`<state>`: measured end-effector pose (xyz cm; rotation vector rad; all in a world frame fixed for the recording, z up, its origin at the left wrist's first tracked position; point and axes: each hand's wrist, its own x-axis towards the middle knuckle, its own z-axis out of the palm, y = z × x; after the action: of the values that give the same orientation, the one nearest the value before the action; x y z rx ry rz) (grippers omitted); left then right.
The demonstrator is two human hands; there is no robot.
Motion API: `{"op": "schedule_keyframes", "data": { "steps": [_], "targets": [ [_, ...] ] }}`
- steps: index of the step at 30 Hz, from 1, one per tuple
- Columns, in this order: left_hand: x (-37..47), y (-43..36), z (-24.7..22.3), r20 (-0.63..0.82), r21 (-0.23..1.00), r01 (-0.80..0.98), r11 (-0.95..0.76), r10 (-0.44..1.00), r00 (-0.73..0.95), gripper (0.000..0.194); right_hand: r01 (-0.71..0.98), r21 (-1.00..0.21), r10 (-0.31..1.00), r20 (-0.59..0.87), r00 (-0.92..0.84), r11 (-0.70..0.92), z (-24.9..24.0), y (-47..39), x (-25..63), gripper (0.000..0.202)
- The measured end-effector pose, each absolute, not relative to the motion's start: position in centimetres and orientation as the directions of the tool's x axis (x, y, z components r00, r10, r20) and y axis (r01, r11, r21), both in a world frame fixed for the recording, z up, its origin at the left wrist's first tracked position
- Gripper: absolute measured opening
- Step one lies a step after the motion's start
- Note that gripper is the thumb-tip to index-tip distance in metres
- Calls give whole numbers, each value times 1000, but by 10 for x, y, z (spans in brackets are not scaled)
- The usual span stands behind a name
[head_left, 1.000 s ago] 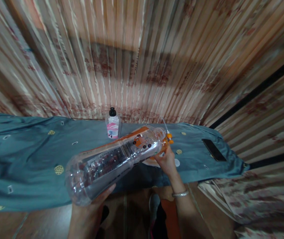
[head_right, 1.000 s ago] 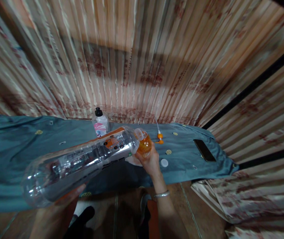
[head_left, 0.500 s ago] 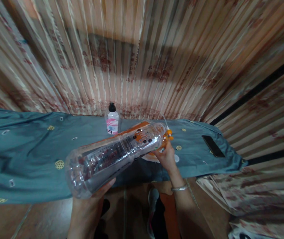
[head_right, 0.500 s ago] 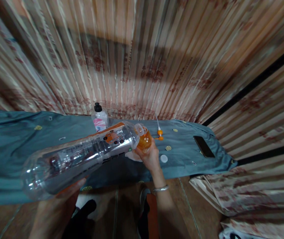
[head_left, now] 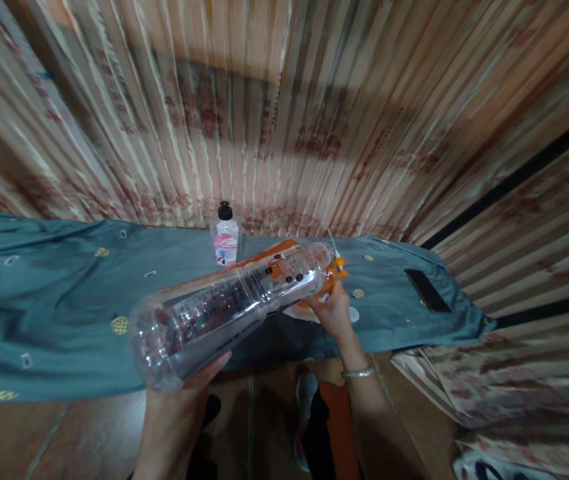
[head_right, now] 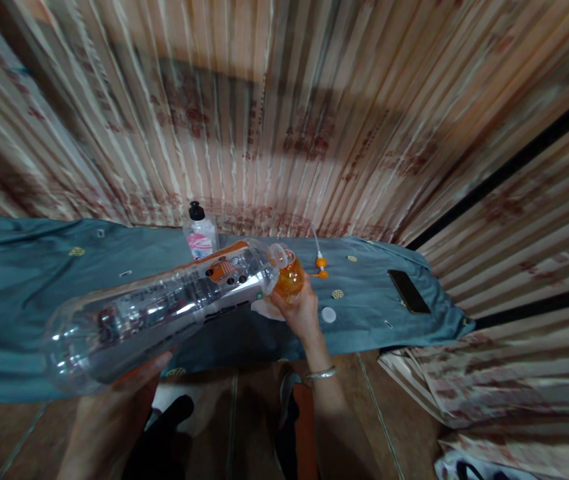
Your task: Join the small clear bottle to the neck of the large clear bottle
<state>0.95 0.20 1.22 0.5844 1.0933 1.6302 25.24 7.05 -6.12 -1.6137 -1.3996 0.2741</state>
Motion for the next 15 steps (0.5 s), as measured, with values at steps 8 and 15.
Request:
{"op": "schedule_keyframes", "data": {
  "steps": [8, 15],
  "targets": [
    [11, 0, 17, -152, 869, -494, -35, 931, -332, 81, 658, -748, 860, 388, 332, 83, -63, 71, 253, 68],
    [11, 2, 16, -108, 895, -443, -54, 937, -332, 72, 640, -762, 862, 388, 326, 101, -61, 70, 252, 68]
  ]
}}
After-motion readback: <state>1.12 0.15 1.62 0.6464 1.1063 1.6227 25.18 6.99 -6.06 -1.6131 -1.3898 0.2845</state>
